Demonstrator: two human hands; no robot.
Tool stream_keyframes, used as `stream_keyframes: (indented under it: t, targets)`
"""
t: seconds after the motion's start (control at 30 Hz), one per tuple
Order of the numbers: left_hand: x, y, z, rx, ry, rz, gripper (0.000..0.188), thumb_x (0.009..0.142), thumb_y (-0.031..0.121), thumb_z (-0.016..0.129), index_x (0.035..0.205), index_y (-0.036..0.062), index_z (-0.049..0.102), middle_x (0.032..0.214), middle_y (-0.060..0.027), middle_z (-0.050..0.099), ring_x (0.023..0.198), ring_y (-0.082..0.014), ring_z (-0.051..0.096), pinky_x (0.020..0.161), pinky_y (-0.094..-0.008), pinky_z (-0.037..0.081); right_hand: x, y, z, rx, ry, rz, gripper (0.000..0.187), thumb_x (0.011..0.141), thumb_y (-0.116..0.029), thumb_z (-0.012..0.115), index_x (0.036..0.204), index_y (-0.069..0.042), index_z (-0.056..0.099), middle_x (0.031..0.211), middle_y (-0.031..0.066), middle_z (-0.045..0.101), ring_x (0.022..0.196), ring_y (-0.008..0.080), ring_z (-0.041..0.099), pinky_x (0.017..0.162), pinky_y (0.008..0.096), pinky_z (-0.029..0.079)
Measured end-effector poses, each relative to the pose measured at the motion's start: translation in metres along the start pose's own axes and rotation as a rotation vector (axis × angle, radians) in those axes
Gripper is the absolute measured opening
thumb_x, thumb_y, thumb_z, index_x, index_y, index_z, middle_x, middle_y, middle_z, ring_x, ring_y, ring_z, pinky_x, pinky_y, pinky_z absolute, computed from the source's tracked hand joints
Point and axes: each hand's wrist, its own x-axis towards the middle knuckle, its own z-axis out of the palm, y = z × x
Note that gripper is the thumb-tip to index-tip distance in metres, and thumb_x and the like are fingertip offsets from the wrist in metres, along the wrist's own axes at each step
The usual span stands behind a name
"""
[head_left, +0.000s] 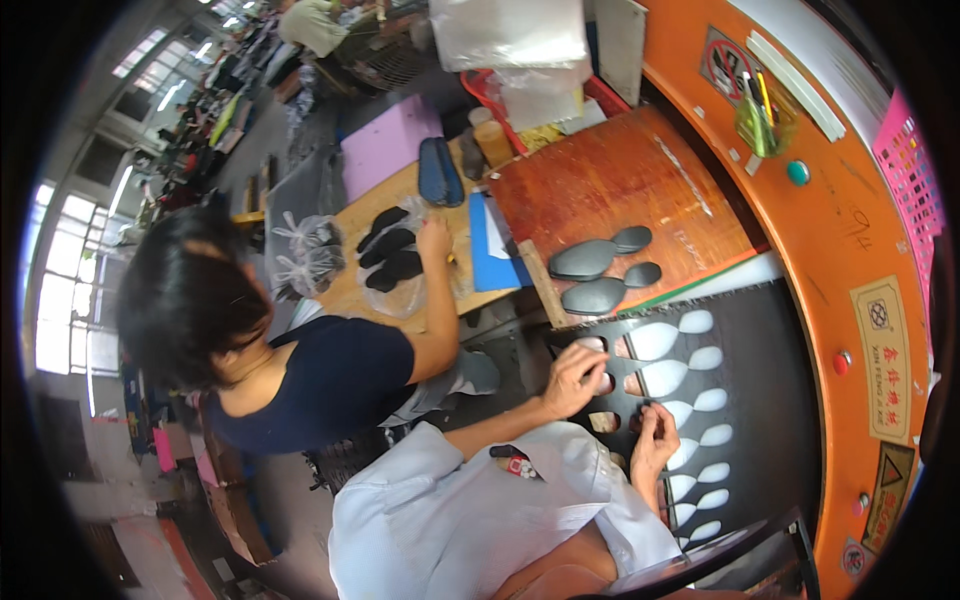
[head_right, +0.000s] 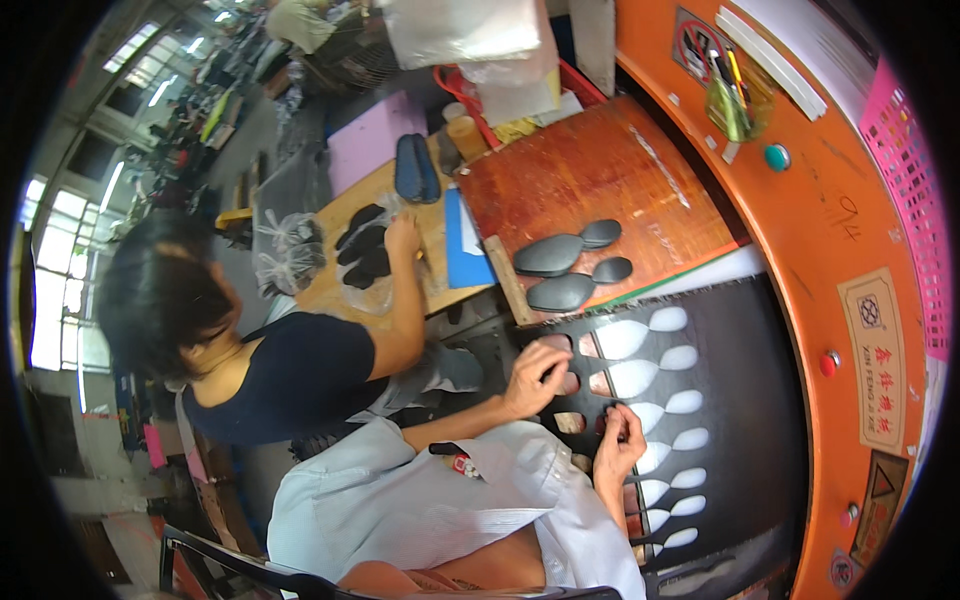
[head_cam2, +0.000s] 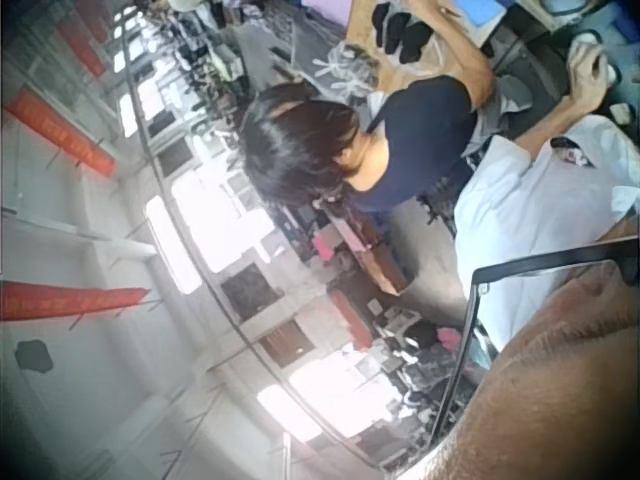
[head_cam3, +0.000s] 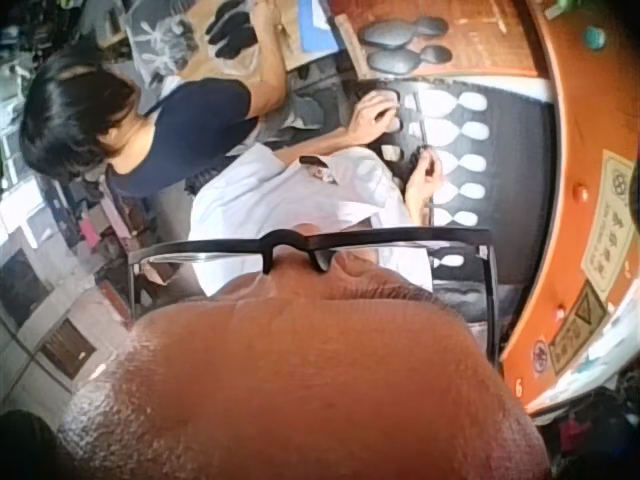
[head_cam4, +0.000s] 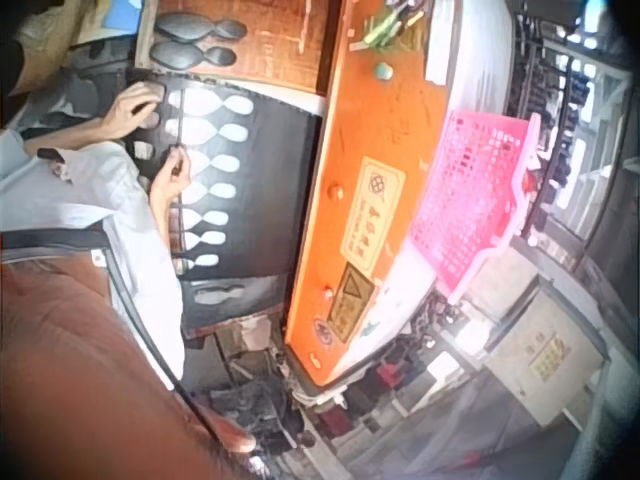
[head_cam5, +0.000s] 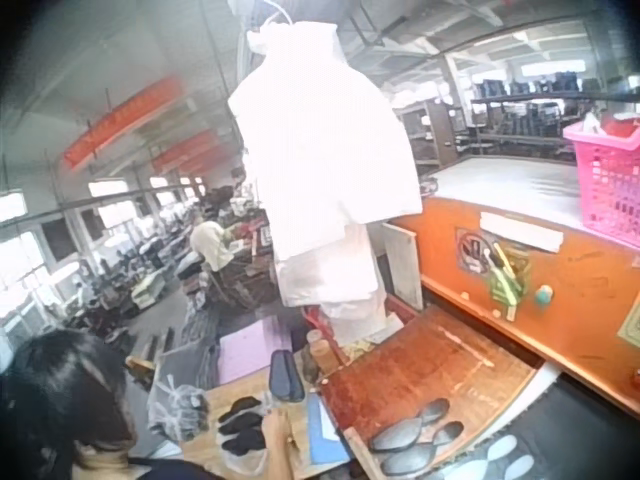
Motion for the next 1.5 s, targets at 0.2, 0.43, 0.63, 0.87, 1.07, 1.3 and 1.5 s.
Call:
stream_keyframes:
  t: [0.2, 0.43, 0.63, 0.87, 1.07, 1.3, 1.5]
  targets:
    - [-0.025, 0.008, 0.009, 0.122, -0.206, 0.07, 0.028, 0.091, 0.014, 0.075, 0.116, 0.0011, 0.07, 0.107, -0.0128, 0.069, 0.098, -0.0326, 0.064, 0.09, -0.0425, 0.052, -0.014, 0.016, 0.012, -0.015, -0.1, -0.075, 0.021, 0.106, -0.013, 0.064, 0.115, 0.004, 0.071, 0.094, 0.0078, 0.074, 0.081, 0.0126, 0.064, 0.076, 0.0271, 0.053]
    - [-0.036, 0.01, 0.022, 0.233, -0.296, 0.051, 0.049, 0.089, 0.024, 0.078, 0.13, 0.0025, 0.061, 0.101, -0.0121, 0.066, 0.093, -0.0322, 0.063, 0.086, -0.043, 0.051, -0.017, 0.007, 0.01, -0.001, -0.222, -0.211, 0.018, 0.105, -0.011, 0.064, 0.109, 0.006, 0.071, 0.091, 0.0088, 0.073, 0.08, 0.0146, 0.064, 0.075, 0.029, 0.052]
    - [-0.039, 0.006, 0.025, 0.233, -0.333, 0.033, 0.059, 0.088, 0.028, 0.081, 0.136, 0.0028, 0.057, 0.094, -0.0117, 0.068, 0.087, -0.0333, 0.065, 0.081, -0.0433, 0.051, -0.017, 0.009, -0.005, -0.026, -0.131, -0.165, 0.022, 0.106, -0.013, 0.064, 0.113, 0.006, 0.071, 0.092, 0.0088, 0.075, 0.083, 0.0128, 0.066, 0.076, 0.0284, 0.054]
    - [-0.023, -0.002, 0.01, 0.153, -0.545, 0.109, 0.076, 0.082, 0.036, 0.083, 0.141, 0.0011, 0.049, 0.102, -0.0159, 0.066, 0.096, -0.0353, 0.064, 0.089, -0.0456, 0.048, -0.011, 0.007, 0.016, 0.036, -0.07, -0.119, 0.021, 0.106, -0.015, 0.064, 0.109, 0.005, 0.071, 0.091, 0.0058, 0.073, 0.079, 0.0098, 0.064, 0.072, 0.0252, 0.052]
    - [-0.02, -0.016, 0.004, 0.098, -0.603, 0.272, 0.074, 0.082, 0.031, 0.082, 0.14, -0.0018, 0.05, 0.108, -0.0169, 0.064, 0.101, -0.0362, 0.064, 0.093, -0.0453, 0.049, -0.004, 0.009, 0.037, -0.034, -0.149, -0.157, 0.02, 0.106, -0.016, 0.066, 0.105, 0.003, 0.07, 0.091, 0.0058, 0.071, 0.078, 0.0093, 0.062, 0.068, 0.0251, 0.051]
    - [-0.042, -0.054, 0.029, 0.1, -0.571, 0.324, 0.056, 0.088, 0.035, 0.078, 0.127, 0.0012, 0.057, 0.112, -0.0189, 0.064, 0.108, -0.0367, 0.063, 0.093, -0.0458, 0.05, 0.04, -0.159, 0.12, 0.11, -0.55, 0.053, 0.05, 0.104, -0.012, 0.063, 0.15, 0.004, 0.05, 0.116, 0.0111, 0.074, 0.105, 0.018, 0.069, 0.093, 0.0328, 0.056]
    - [-0.049, -0.065, 0.029, -0.098, -0.677, 0.254, 0.049, 0.088, 0.031, 0.077, 0.124, 0.0019, 0.06, 0.115, -0.0201, 0.064, 0.112, -0.0383, 0.062, 0.094, -0.0478, 0.05, -0.012, -0.281, 0.199, 0.281, -1.397, -0.676, 0.068, 0.094, -0.007, 0.076, 0.155, -0.004, 0.047, 0.112, 0.0134, 0.073, 0.096, 0.0242, 0.071, 0.089, 0.0357, 0.058]
